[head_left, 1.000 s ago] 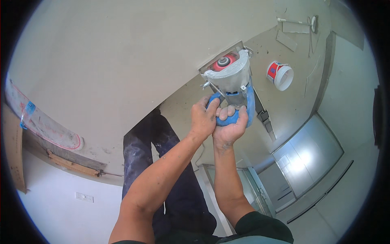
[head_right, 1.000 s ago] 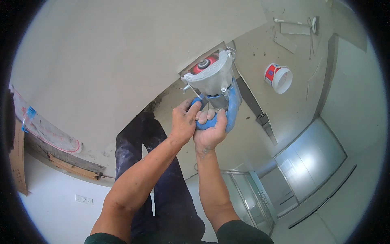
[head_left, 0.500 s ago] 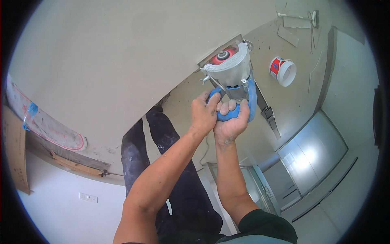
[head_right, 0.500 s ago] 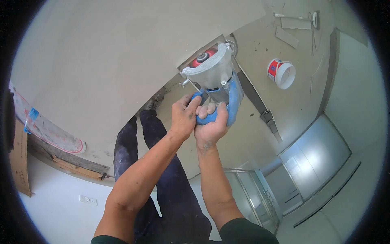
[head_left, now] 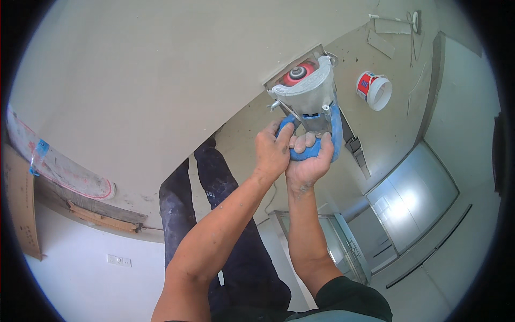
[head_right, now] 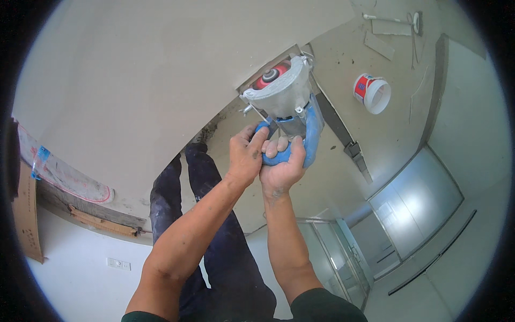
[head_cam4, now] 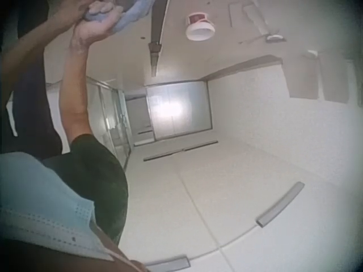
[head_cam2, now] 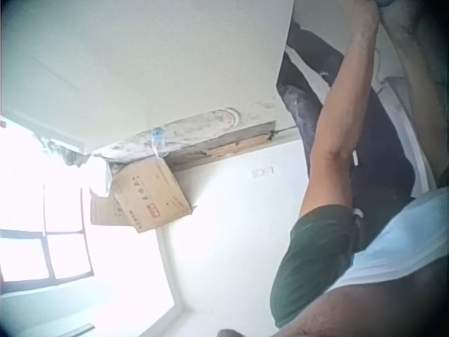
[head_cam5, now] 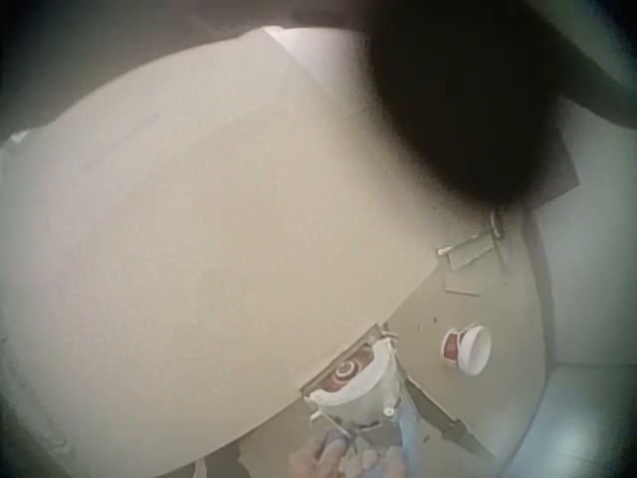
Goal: Cutting a piece of ceramic or board material on the floor using a handheld electric circular saw.
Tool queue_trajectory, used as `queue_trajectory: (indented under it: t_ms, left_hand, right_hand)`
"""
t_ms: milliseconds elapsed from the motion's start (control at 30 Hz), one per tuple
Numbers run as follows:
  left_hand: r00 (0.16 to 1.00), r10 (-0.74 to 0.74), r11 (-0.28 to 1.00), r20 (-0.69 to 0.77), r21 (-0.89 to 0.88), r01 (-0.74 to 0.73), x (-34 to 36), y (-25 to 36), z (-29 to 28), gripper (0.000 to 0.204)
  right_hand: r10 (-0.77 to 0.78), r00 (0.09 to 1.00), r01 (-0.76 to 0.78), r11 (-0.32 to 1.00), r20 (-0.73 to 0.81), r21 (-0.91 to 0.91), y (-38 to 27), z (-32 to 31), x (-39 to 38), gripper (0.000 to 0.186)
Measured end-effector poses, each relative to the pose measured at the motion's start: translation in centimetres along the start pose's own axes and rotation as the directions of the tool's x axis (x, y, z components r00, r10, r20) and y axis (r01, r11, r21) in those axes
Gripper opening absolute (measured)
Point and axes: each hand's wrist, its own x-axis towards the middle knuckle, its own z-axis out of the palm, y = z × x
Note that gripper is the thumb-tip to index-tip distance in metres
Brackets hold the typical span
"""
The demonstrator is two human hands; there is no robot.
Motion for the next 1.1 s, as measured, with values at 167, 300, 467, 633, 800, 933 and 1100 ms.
queue_trajectory:
  t_ms: [167, 300, 467, 633, 800, 933, 1100]
  left_hand:
    - [1.0, 0.016, 1.0, 0.001, 0.01, -0.016, -0.14, 0.14, -0.01, 0.033]
    - [1.0, 0.019, 1.0, -0.002, 0.019, -0.019, -0.05, 0.33, -0.06, 0.034]
    - [1.0, 0.003, 1.0, 0.002, 0.021, -0.003, -0.06, 0.23, 0.02, 0.035]
    - [1.0, 0.003, 1.0, -0.009, 0.003, -0.003, 0.01, -0.07, 0.11, 0.035]
    - [1.0, 0.0, 1.0, 0.002, 0.009, 0.0, 0.01, -0.29, 0.06, 0.035]
    - [1.0, 0.006, 1.0, 0.002, 0.008, -0.006, -0.02, -0.33, 0.09, 0.035]
    - [1.0, -0.005, 1.0, -0.013, 0.017, 0.005, -0.02, 0.0, 0.17, 0.035]
  right_hand:
    - [-0.017, 1.0, 0.017, 1.0, 0.007, -0.001, -0.12, 0.36, -0.28, 0.022]
    - [-0.008, 1.0, 0.008, 1.0, 0.009, 0.005, -0.1, 0.34, -0.14, 0.021]
    - [-0.002, 1.0, 0.002, 1.0, -0.01, 0.003, -0.08, 0.17, -0.03, 0.021]
    - [-0.006, 1.0, 0.006, 1.0, -0.001, -0.006, -0.06, 0.15, -0.01, 0.022]
    - [-0.007, 1.0, 0.007, 1.0, -0.018, -0.018, -0.01, -0.04, 0.0, 0.023]
    - [0.005, 1.0, -0.005, 1.0, -0.03, -0.004, -0.02, 0.0, -0.02, 0.023]
    - [0.0, 1.0, 0.0, 1.0, -0.003, 0.002, 0.03, -0.16, 0.16, 0.023]
